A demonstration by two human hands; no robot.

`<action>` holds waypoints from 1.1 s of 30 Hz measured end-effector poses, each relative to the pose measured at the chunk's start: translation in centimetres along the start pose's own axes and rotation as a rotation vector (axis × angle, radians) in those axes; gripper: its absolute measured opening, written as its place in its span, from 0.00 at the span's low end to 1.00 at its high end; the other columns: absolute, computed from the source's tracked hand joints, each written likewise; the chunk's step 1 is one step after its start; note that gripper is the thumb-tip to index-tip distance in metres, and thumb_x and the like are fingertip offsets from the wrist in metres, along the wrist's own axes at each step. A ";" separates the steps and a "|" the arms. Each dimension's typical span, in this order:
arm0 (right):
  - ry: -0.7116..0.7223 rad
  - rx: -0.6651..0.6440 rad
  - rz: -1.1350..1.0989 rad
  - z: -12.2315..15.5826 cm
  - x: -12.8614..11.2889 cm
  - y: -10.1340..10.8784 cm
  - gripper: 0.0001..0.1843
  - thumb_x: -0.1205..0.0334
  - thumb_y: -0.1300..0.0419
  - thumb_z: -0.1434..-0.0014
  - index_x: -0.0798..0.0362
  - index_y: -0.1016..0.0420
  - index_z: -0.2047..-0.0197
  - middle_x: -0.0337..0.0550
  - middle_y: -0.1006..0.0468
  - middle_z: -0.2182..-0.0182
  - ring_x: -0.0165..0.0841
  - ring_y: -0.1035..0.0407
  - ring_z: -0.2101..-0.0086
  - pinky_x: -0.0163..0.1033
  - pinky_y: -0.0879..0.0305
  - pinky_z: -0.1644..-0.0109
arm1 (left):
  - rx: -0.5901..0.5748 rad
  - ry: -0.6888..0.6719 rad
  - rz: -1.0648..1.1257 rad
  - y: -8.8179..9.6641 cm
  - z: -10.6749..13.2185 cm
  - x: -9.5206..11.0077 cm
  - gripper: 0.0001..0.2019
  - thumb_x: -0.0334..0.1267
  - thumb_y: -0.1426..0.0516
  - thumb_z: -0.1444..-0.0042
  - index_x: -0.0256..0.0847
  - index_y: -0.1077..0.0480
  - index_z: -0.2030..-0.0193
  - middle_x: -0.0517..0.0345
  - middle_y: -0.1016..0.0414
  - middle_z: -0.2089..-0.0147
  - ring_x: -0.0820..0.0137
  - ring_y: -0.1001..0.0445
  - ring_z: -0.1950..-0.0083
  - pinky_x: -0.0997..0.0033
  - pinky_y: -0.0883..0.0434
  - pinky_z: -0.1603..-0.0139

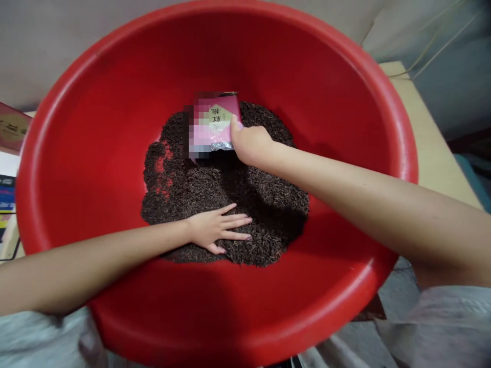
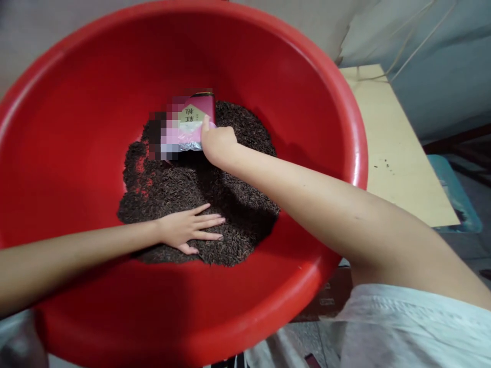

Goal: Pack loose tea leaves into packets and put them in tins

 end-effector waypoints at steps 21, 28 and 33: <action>-0.008 0.014 0.019 -0.5 0.0 -0.2 0.37 0.75 0.56 0.41 0.69 0.68 0.32 0.68 0.28 0.52 0.44 0.30 0.52 0.45 0.35 0.52 | 0.134 0.086 -0.053 0.3 -1.8 1.7 0.31 0.50 0.53 0.40 0.30 0.45 0.36 0.38 0.43 0.35 0.59 0.45 0.33 0.57 0.49 0.33; 0.013 0.030 0.003 -0.5 -0.1 -0.3 0.36 0.76 0.56 0.41 0.69 0.65 0.32 0.68 0.26 0.54 0.44 0.29 0.53 0.46 0.36 0.52 | 0.091 -0.007 -0.029 -0.5 -1.7 -3.9 0.33 0.54 0.42 0.49 0.38 0.38 0.40 0.40 0.37 0.38 0.58 0.38 0.37 0.55 0.46 0.34; 0.008 0.006 -0.014 -0.3 -0.1 0.1 0.35 0.76 0.57 0.42 0.72 0.65 0.32 0.68 0.28 0.52 0.43 0.29 0.52 0.45 0.37 0.49 | -0.104 0.049 -0.219 2.2 -1.9 -6.8 0.27 0.41 0.38 0.51 0.38 0.34 0.43 0.41 0.33 0.41 0.58 0.35 0.39 0.60 0.40 0.38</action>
Point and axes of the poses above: each hand's wrist, its own z-axis away from the middle knuckle, its own y-axis out of the back of the hand, x = y × z, the point moved 1 cm from there along -z, towards the middle knuckle
